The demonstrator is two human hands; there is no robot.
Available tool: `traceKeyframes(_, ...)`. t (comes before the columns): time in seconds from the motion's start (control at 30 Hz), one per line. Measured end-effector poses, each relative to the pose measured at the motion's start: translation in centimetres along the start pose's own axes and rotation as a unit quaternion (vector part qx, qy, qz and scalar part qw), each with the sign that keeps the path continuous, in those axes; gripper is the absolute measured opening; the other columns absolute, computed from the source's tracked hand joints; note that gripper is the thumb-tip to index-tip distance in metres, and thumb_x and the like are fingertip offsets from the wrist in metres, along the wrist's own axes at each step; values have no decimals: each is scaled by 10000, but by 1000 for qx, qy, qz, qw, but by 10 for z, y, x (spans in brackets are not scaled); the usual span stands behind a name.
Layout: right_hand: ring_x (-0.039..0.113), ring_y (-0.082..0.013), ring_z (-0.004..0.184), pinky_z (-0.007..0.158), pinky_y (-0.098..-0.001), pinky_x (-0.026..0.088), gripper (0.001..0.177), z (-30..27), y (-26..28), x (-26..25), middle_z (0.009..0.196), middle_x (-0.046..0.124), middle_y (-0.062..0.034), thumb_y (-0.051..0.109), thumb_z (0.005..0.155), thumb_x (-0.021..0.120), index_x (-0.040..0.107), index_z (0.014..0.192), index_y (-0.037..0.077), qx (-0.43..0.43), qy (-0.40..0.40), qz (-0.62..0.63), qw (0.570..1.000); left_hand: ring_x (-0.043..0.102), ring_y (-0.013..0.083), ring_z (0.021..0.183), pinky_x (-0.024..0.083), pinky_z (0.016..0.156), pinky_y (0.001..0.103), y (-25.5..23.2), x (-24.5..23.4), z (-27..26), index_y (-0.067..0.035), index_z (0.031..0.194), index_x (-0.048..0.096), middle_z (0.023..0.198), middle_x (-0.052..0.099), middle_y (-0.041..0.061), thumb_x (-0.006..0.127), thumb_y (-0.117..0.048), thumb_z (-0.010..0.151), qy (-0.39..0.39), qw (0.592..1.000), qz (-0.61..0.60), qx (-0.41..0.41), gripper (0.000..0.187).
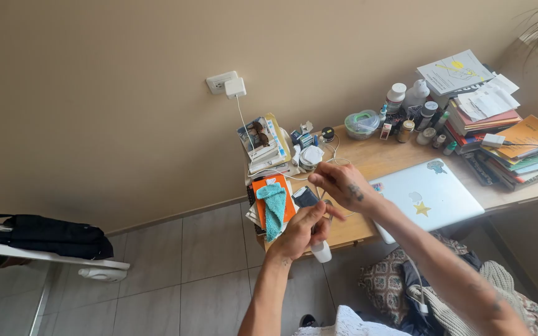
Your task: Tidying a desk by wrapping a laptop charger and organizing books and notebooks.
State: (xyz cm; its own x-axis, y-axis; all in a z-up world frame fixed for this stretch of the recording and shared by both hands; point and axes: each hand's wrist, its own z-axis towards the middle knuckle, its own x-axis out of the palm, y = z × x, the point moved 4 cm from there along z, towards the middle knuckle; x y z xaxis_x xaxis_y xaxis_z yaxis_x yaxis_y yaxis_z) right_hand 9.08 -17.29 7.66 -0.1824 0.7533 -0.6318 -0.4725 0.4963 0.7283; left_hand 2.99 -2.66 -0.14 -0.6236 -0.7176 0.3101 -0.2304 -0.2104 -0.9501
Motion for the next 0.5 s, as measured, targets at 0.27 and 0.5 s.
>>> traceKeyframes(0.27, 646, -357, 560, 522, -479, 507, 257, -64, -25, 45, 608, 633, -144, 314, 987, 595, 608, 864, 89, 37, -14, -135, 990, 639, 141, 690, 467, 590, 246, -57, 9, -8, 8, 1471, 472, 967, 688, 113, 434, -373, 1080, -234, 925, -289, 77, 547)
traceKeyframes(0.5, 675, -287, 537, 506, -445, 539, 264, -70, 33, -3, 637, 678, -83, 366, 946, 644, 659, 879, 112, -86, 104, -116, 984, 472, 68, 498, 411, 489, 213, 14, -9, 17, -173, 1547, 254, 1058, 771, 109, 210, -669, 957, -224, 973, 27, -51, 773)
